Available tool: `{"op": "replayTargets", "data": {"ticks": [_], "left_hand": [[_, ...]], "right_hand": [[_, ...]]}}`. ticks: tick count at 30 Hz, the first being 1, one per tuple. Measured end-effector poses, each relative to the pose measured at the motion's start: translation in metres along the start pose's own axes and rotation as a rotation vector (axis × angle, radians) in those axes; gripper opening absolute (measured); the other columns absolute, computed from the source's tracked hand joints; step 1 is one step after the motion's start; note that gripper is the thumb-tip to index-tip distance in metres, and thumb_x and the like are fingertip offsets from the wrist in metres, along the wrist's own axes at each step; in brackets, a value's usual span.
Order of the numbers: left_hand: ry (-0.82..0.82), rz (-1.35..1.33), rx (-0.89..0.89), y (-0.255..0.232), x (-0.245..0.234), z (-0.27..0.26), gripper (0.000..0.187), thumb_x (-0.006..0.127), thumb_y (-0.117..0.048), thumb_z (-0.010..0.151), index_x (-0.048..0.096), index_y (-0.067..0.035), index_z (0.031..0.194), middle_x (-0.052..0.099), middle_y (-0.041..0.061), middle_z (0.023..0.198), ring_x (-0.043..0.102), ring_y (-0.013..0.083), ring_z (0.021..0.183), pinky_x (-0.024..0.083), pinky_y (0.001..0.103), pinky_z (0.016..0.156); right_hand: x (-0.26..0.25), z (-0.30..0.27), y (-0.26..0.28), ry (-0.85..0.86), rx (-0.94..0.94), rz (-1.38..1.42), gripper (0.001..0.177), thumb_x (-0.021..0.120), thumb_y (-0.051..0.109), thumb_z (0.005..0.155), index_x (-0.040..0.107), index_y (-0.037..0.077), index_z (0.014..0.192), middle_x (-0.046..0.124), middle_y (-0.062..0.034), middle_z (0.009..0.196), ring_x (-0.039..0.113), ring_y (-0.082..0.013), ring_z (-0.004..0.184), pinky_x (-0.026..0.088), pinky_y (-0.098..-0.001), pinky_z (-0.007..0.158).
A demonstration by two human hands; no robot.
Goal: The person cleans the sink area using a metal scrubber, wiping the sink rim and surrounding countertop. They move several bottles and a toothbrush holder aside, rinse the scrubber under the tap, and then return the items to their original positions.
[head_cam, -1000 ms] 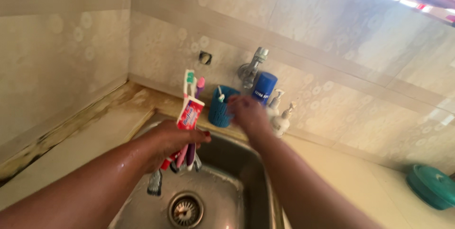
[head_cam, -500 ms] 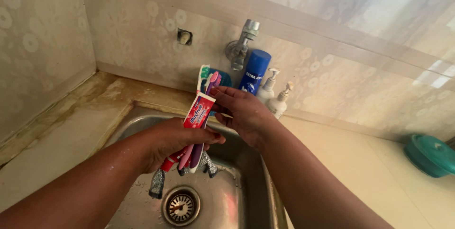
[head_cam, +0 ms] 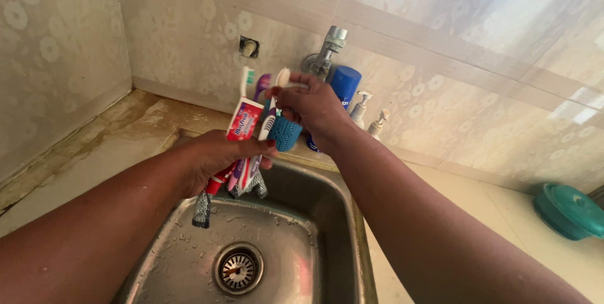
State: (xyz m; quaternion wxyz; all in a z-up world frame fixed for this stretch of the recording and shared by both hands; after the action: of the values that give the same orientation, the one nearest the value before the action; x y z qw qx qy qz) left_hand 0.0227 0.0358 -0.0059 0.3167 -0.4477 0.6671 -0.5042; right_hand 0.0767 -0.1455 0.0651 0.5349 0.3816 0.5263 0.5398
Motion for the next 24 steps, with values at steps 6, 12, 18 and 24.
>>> {"op": "replayTargets", "data": {"ticks": [6,12,18,24], "left_hand": [[-0.015,-0.022,0.040,0.008,0.002,0.005,0.061,0.067,-0.063,0.078,0.078,-0.013,0.110,0.082,0.003,0.097,0.068,0.0122,0.069,0.045,0.029,0.057],[-0.035,-0.101,0.097,0.019,-0.003,0.013,0.059,0.054,-0.061,0.089,0.075,-0.010,0.110,0.082,0.008,0.099,0.063,0.0157,0.068,0.041,0.033,0.054],[-0.099,-0.062,-0.110,0.051,-0.018,0.013,0.045,0.063,-0.046,0.092,0.075,-0.010,0.116,0.083,0.008,0.099,0.072,0.0171,0.074,0.052,0.032,0.060],[-0.090,-0.010,-0.166,0.060,-0.004,0.007,0.044,0.073,-0.045,0.087,0.080,-0.008,0.108,0.081,0.006,0.093,0.067,0.0147,0.068,0.047,0.031,0.056]], "right_hand": [[0.010,-0.014,0.032,-0.126,-0.269,-0.337,0.049,0.073,0.013,0.089,0.055,0.004,0.134,0.073,-0.0038,0.091,0.071,-0.0097,0.085,0.061,-0.0244,0.070],[0.019,-0.029,0.068,-0.239,-0.560,-0.626,0.040,0.078,0.013,0.091,0.059,0.008,0.126,0.072,-0.0055,0.088,0.073,-0.0117,0.075,0.060,-0.0258,0.065],[0.036,-0.027,0.084,-0.165,-0.779,-0.694,0.027,0.064,0.003,0.098,0.051,0.008,0.122,0.070,-0.0093,0.097,0.078,-0.0167,0.077,0.062,-0.0319,0.066],[0.036,0.004,0.070,-0.291,-0.931,-0.916,0.026,0.064,0.002,0.098,0.046,0.008,0.116,0.068,-0.0160,0.108,0.074,-0.0331,0.095,0.058,-0.0457,0.075]]}}
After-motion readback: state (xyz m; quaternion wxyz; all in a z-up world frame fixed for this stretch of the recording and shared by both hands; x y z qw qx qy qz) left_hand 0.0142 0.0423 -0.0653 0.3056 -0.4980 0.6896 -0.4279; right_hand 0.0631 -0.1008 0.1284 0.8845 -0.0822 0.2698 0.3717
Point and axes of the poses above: each hand's wrist, its own z-axis towards the middle knuckle, its own x-axis out of the palm, y = z × x, the point moved 4 cm from there along z, towards the middle knuckle
